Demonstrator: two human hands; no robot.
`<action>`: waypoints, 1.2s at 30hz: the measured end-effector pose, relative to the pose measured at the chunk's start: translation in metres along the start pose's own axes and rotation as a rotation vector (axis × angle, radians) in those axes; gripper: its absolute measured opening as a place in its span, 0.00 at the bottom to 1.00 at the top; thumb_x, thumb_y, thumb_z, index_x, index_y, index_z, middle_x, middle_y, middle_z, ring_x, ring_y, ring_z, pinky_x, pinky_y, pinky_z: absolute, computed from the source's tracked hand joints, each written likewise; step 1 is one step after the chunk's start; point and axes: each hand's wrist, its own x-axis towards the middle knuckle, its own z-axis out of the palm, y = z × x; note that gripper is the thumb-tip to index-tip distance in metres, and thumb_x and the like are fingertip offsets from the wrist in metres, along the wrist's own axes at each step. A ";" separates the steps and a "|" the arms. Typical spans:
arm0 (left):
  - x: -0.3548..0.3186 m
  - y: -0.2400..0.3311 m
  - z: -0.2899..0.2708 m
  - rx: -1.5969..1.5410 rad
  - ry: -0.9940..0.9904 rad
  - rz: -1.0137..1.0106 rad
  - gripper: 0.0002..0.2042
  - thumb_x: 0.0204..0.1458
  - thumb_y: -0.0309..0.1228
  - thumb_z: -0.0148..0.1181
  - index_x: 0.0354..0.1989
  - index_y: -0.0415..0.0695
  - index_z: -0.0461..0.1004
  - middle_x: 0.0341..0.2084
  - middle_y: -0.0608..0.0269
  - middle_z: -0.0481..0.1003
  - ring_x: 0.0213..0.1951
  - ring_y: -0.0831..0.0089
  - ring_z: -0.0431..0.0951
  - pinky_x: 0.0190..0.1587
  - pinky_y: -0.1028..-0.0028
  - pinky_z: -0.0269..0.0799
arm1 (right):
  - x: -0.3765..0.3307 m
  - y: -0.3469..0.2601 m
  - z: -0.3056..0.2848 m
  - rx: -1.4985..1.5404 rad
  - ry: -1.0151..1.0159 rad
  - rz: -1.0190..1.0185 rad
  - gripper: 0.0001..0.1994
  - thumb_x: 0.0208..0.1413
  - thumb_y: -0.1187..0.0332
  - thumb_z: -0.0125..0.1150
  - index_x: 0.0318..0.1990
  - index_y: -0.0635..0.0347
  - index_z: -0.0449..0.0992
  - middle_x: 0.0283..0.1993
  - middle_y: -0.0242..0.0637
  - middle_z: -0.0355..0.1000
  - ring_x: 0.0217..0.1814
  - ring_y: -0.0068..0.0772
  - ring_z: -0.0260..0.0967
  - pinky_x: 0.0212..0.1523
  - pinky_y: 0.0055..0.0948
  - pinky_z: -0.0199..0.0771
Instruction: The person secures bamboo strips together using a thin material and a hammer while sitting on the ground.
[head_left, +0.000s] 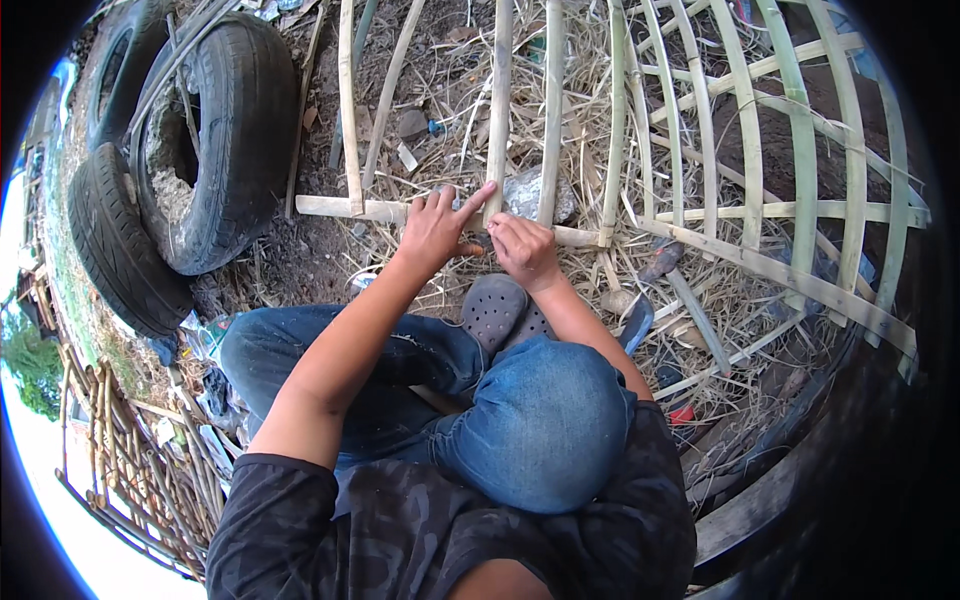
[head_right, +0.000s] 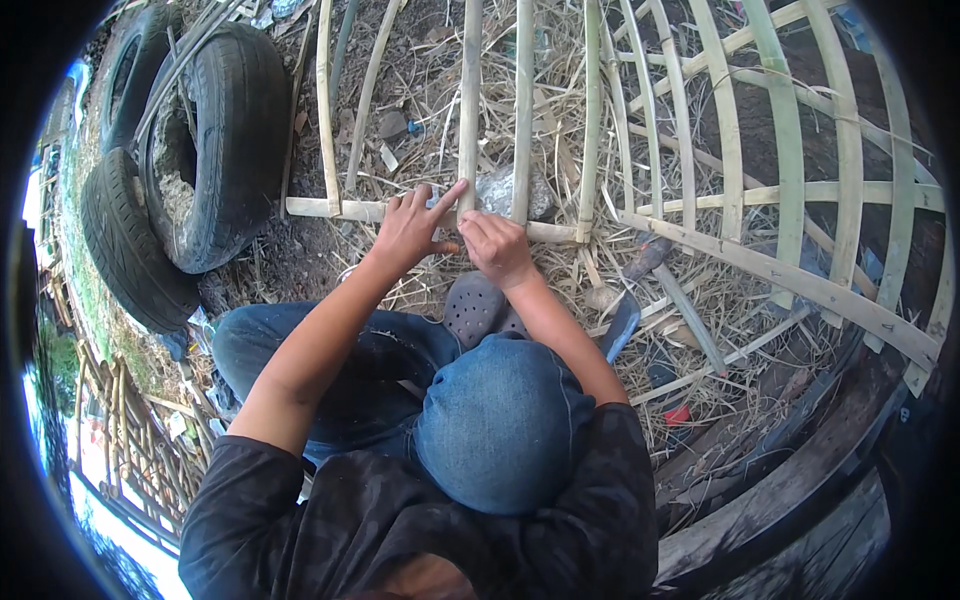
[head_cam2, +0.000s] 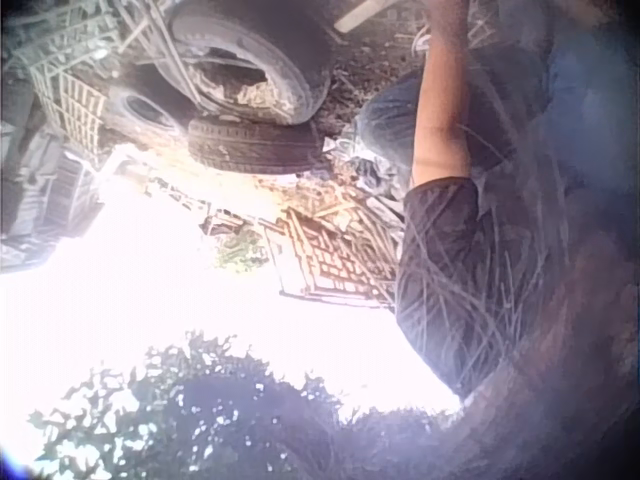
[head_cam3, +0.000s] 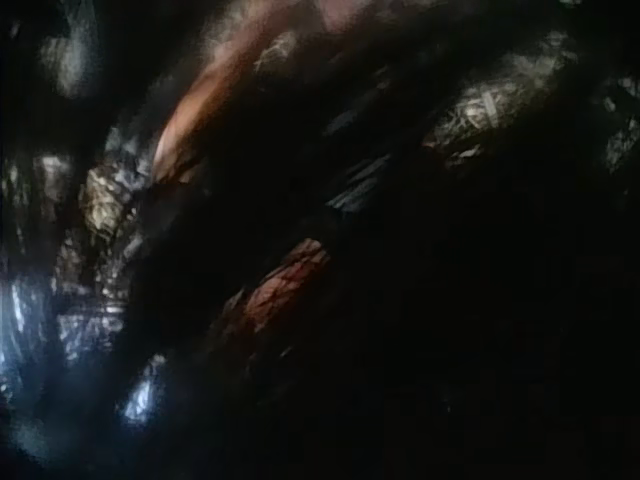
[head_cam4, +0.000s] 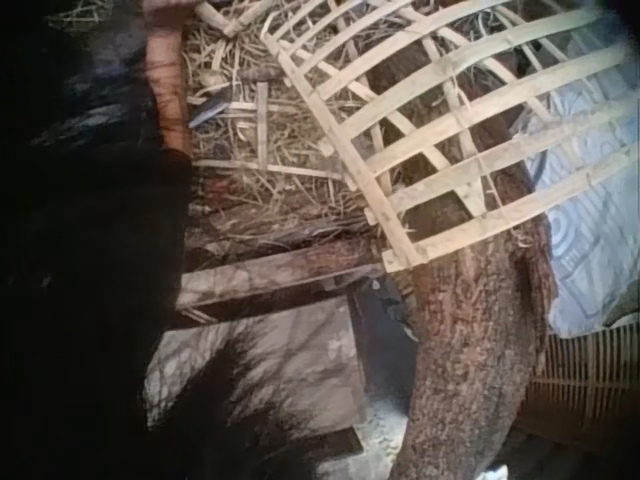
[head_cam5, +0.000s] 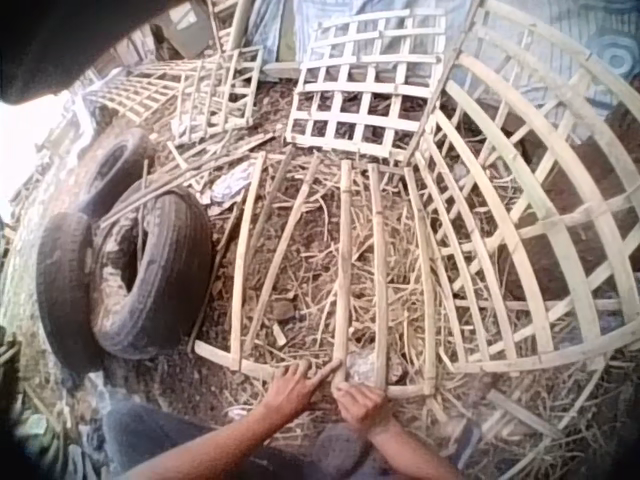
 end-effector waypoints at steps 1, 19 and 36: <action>0.001 0.000 -0.001 -0.003 -0.007 0.000 0.55 0.34 0.55 0.72 0.74 0.71 0.45 0.46 0.54 0.68 0.46 0.59 0.73 0.48 0.60 0.64 | 0.000 0.000 0.000 -0.001 0.001 -0.001 0.09 0.44 0.78 0.65 0.33 0.58 0.74 0.37 0.35 0.76 0.36 0.36 0.78 0.37 0.33 0.78; 0.007 0.002 0.015 -0.499 0.457 0.208 0.17 0.37 0.30 0.73 0.39 0.48 0.79 0.38 0.63 0.73 0.46 0.61 0.72 0.51 0.62 0.65 | 0.003 -0.001 -0.002 0.025 -0.010 -0.040 0.08 0.45 0.79 0.65 0.34 0.59 0.75 0.38 0.35 0.77 0.37 0.37 0.78 0.35 0.33 0.78; 0.017 0.003 0.038 -0.678 0.618 0.223 0.12 0.34 0.25 0.73 0.23 0.42 0.74 0.23 0.61 0.73 0.30 0.60 0.74 0.38 0.65 0.68 | 0.011 -0.019 -0.020 0.042 -0.033 0.036 0.10 0.45 0.79 0.65 0.37 0.62 0.77 0.41 0.39 0.78 0.40 0.41 0.79 0.40 0.32 0.79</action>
